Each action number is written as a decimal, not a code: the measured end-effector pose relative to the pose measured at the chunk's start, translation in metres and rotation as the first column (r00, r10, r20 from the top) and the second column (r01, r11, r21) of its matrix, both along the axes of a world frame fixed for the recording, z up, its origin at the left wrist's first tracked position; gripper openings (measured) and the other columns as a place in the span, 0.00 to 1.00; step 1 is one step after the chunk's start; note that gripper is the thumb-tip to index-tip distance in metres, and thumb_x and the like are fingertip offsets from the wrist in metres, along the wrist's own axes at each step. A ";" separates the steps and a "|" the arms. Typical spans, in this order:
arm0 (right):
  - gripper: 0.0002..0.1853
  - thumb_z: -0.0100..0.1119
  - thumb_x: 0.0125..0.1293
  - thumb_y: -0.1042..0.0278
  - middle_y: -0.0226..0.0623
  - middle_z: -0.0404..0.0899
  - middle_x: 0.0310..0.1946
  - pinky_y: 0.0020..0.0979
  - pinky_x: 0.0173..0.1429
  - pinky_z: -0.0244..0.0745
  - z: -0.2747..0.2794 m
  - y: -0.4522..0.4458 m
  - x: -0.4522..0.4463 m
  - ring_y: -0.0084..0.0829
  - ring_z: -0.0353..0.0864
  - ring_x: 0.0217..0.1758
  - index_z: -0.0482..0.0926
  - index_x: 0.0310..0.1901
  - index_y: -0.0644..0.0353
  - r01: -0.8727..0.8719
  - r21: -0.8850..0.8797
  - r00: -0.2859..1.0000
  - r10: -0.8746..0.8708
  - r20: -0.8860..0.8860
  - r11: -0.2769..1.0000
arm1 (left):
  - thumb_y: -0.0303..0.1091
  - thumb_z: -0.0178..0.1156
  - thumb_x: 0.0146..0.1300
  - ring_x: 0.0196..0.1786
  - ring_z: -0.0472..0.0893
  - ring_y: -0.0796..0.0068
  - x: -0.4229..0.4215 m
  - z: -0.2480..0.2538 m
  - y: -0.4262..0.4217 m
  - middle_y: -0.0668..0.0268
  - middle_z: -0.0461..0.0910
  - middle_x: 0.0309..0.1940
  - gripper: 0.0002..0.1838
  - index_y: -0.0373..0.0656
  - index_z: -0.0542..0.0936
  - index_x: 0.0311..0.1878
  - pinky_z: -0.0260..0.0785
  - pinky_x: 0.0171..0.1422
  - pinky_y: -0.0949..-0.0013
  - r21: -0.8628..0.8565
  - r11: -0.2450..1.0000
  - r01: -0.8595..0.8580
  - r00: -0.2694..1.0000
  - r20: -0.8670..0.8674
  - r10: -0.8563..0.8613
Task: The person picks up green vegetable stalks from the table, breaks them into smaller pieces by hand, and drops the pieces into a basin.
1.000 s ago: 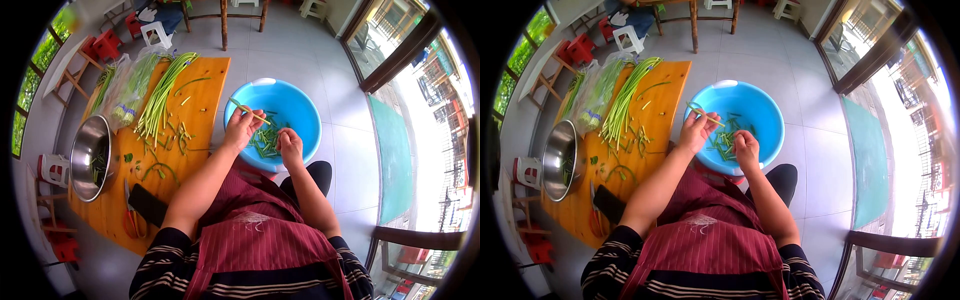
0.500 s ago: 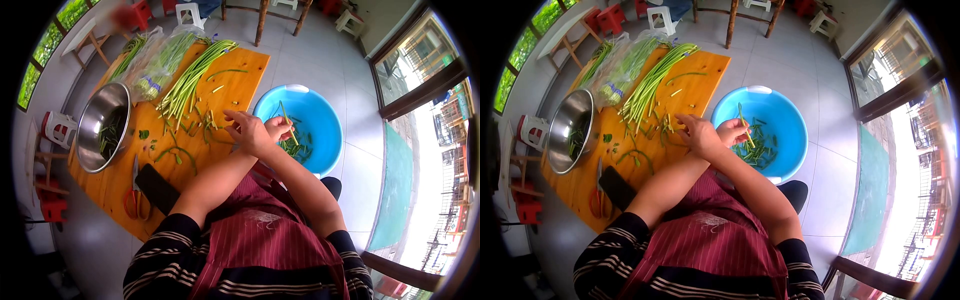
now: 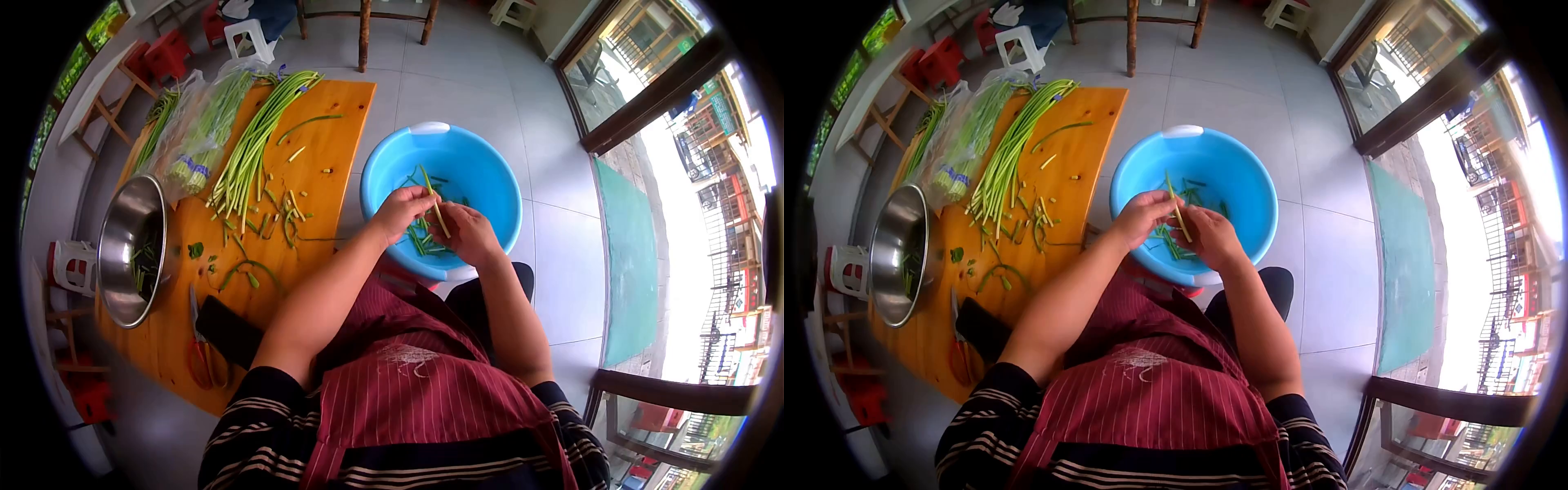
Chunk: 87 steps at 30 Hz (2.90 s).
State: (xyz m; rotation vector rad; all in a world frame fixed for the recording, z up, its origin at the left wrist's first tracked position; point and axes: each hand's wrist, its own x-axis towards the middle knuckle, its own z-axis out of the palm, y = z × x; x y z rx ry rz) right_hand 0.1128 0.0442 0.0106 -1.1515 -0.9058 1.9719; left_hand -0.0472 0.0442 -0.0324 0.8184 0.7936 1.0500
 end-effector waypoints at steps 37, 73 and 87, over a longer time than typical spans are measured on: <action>0.08 0.42 0.62 0.70 0.28 0.66 0.17 0.23 0.22 0.58 -0.042 -0.011 -0.002 0.20 0.64 0.19 0.72 0.33 0.63 -0.098 0.283 0.975 0.035 0.218 0.954 | 0.29 0.55 0.57 0.36 0.76 0.73 0.007 0.018 -0.011 0.66 0.78 0.30 0.05 0.40 0.77 0.35 0.68 0.43 0.73 0.446 0.842 -0.305 0.912 -0.118 0.393; 0.08 0.42 0.58 0.70 0.27 0.64 0.16 0.19 0.18 0.53 -0.034 0.009 -0.018 0.17 0.59 0.15 0.71 0.28 0.62 0.023 0.056 0.998 -0.026 0.052 0.998 | 0.25 0.56 0.55 0.33 0.76 0.72 0.010 0.031 -0.018 0.63 0.76 0.31 0.04 0.39 0.78 0.34 0.69 0.40 0.74 0.798 0.603 -0.012 0.707 -0.419 0.569; 0.08 0.46 0.62 0.67 0.29 0.69 0.24 0.22 0.29 0.66 -0.011 0.004 -0.002 0.21 0.69 0.26 0.71 0.38 0.60 -0.030 -0.083 0.994 0.021 -0.105 0.996 | 0.31 0.54 0.59 0.35 0.74 0.82 -0.001 0.015 -0.008 0.67 0.77 0.29 0.08 0.35 0.77 0.35 0.66 0.43 0.78 0.300 0.928 -0.222 0.947 -0.161 0.278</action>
